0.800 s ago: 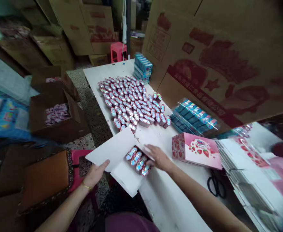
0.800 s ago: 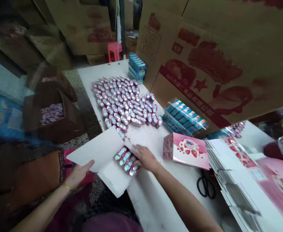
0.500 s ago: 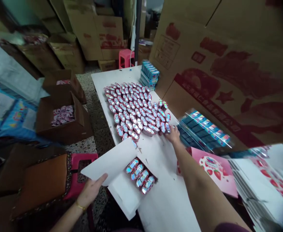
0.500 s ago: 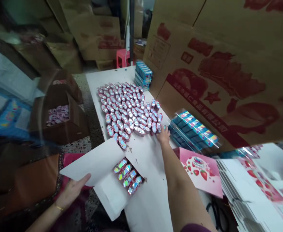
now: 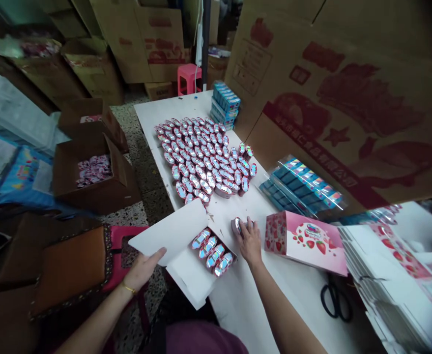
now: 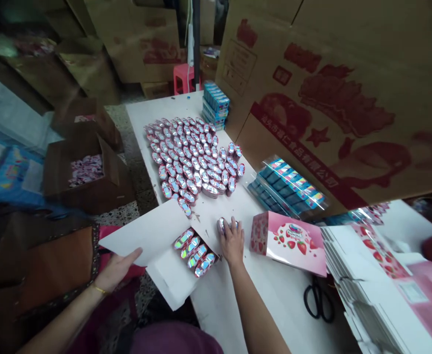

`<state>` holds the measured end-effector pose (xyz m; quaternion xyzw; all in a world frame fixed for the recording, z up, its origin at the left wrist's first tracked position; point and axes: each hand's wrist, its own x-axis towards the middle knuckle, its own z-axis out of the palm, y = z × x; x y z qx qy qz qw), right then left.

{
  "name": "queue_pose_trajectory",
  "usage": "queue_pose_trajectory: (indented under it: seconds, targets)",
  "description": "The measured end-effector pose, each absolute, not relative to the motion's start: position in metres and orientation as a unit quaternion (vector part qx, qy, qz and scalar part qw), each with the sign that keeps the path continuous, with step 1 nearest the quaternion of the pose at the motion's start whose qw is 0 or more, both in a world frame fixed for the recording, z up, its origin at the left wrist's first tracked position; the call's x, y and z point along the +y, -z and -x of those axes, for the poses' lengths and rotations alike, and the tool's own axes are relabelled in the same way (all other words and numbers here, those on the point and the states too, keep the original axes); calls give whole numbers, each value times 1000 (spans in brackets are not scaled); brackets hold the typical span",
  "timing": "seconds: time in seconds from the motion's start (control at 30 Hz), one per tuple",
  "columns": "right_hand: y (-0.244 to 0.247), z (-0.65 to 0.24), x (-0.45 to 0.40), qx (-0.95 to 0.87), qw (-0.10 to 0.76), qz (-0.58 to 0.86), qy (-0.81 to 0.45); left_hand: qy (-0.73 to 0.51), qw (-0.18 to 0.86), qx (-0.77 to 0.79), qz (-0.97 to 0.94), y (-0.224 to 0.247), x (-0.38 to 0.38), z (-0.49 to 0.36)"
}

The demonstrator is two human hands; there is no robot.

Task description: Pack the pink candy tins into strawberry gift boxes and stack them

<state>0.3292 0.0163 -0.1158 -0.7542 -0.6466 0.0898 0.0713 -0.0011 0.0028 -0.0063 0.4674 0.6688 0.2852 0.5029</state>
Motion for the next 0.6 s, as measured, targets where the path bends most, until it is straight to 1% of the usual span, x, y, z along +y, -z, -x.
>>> queue_pose_trajectory:
  seconds: [0.1, 0.2, 0.33, 0.37, 0.43, 0.5, 0.53, 0.6]
  targets:
    - [110, -321, 4, -617, 50, 777, -112, -256, 530, 621, -518, 3, 13, -6]
    - [109, -313, 16, -568, 40, 814, -118, -252, 555, 574, -547, 0, 26, -19]
    - [102, -326, 18, -605, 38, 787, -110, -269, 586, 526, -555, 7, 38, -30]
    - [95, -334, 13, -628, 49, 769, -107, -276, 590, 521, -551, 10, 40, -30]
    - [73, -348, -2, -682, 96, 720, -86, -292, 595, 522, -537, 17, 42, -28]
    - [42, -348, -15, -755, 145, 636, -69, -314, 597, 522, -522, 23, 44, -24]
    - [26, -340, -19, -799, 154, 577, -72, -323, 598, 520, -517, 26, 44, -23]
    - [-1, -310, -21, -884, 131, 436, -101, -331, 600, 514, -515, 29, 45, -21]
